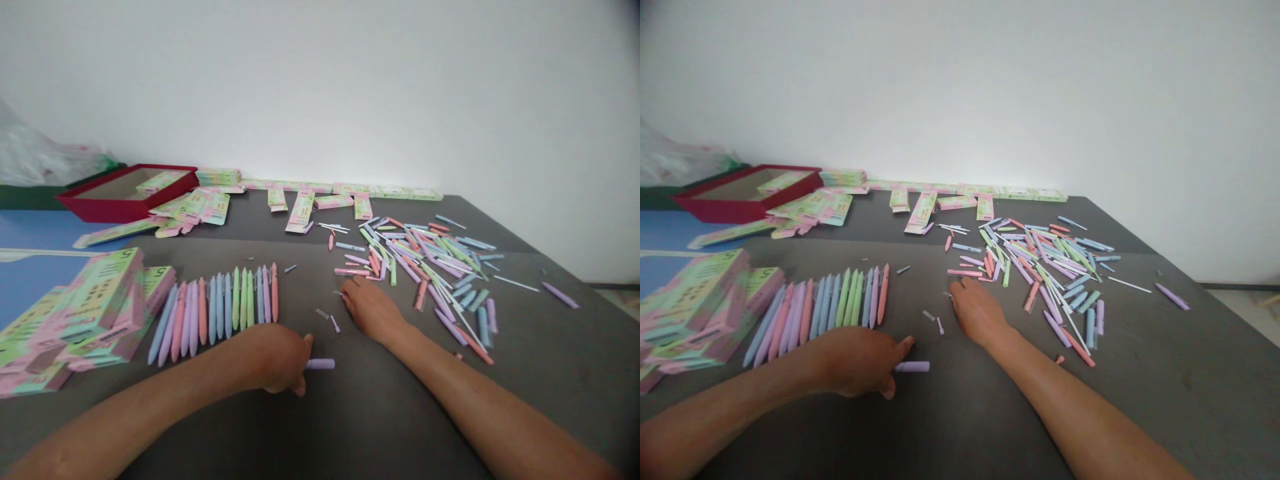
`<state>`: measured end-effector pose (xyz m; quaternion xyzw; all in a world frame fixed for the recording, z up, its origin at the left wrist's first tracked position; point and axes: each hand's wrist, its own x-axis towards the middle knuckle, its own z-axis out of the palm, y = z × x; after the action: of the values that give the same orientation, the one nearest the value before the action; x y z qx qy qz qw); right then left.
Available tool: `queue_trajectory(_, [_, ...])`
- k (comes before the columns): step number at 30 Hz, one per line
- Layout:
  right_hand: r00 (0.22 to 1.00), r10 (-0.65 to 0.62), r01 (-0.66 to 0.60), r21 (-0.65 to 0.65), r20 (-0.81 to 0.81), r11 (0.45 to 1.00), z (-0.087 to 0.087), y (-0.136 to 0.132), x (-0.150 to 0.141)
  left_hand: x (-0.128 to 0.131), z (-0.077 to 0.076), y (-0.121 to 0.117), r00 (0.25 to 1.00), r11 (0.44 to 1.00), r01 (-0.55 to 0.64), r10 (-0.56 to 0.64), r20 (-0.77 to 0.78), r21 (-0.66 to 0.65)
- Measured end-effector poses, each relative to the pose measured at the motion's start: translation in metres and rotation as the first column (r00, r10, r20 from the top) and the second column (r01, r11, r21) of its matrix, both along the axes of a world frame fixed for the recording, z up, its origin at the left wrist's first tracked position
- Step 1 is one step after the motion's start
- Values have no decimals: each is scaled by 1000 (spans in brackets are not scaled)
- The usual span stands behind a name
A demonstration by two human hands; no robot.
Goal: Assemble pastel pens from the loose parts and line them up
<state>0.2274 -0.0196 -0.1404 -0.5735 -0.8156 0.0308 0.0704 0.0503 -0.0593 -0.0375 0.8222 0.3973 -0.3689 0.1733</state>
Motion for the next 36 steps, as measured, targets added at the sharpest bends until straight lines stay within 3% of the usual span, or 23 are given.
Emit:
queue_trajectory(4, [998, -23, 24, 13, -57, 1000, 2, 0, 0, 0, -1, 0, 1000, 1000, 1, -1, -6, 6])
queue_trajectory(7, [973, -20, 26, 23, -229, 999, 4, 3, 3, 0, 0, 1, 1000, 1000, 5, -5, -5, -4])
queue_trajectory(15, [770, -93, -15, -164, -631, 986, 4, 8, 13, 0, 3, 0, 1000, 1000, 11, -11, -4, 13])
queue_trajectory(19, [609, -176, -86, -284, -773, 955, -2, 9, 13, 0, 2, 0, 1000, 1000, 5, -5, 10, 22])
queue_trajectory(27, [103, -315, -280, -331, -944, 901, 6, 4, 5, -3, -3, 1, 999, 1000, 17, -18, 37, 22])
queue_trajectory(32, [-79, -352, -391, -296, -932, 871, 13, 0, 6, -4, -4, 2, 999, 1000, 4, -5, 48, 24])
queue_trajectory(36, [-146, -344, -434, -252, -928, 865, 15, 0, 10, -3, -2, 3, 999, 1000, 4, -5, 38, 4])
